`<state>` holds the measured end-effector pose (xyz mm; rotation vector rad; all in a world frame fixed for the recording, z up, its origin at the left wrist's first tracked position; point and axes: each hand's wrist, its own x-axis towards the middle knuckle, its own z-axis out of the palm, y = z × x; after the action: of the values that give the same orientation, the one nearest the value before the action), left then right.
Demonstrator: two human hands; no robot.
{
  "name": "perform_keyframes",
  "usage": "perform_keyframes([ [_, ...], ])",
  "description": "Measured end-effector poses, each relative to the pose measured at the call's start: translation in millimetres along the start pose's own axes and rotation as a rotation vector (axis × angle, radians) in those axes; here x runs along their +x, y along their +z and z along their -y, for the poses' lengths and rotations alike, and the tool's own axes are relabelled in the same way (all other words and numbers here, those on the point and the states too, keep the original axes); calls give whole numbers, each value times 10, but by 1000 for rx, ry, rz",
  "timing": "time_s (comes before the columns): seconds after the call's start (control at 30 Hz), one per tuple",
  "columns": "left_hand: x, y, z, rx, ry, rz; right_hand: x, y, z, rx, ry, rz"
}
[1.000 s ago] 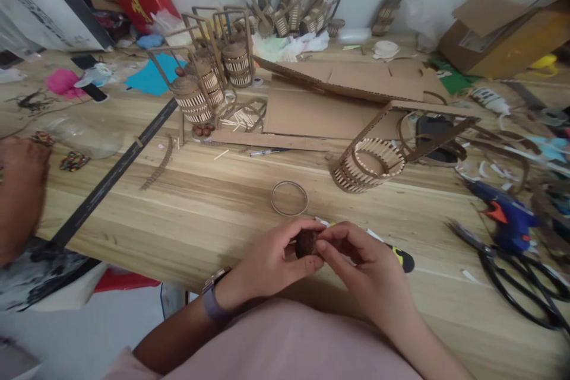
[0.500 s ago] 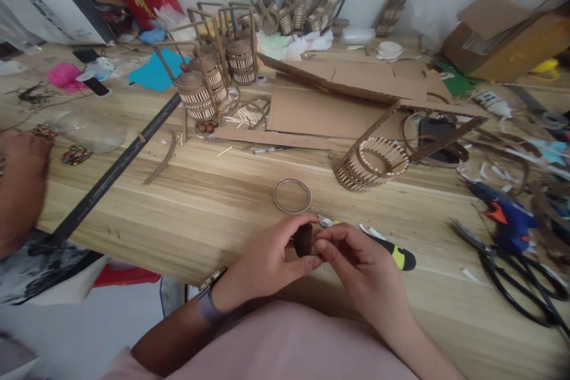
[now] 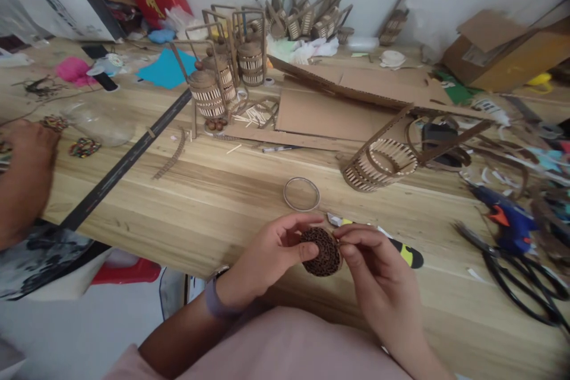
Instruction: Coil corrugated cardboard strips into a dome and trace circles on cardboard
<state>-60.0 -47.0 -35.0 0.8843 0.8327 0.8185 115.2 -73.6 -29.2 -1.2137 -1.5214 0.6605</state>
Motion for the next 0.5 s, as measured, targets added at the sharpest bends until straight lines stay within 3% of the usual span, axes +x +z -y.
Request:
perform_keyframes([
  [0.17,22,-110,61,-320,-117,-48,0,23,81,193,79,9],
  [0.37,65,-410,-61,-456,-53,-232,107,109,175,172,-17,299],
  [0.5,130,-543,-157,-471,-34,-286,163,242,176,211,-7,425],
])
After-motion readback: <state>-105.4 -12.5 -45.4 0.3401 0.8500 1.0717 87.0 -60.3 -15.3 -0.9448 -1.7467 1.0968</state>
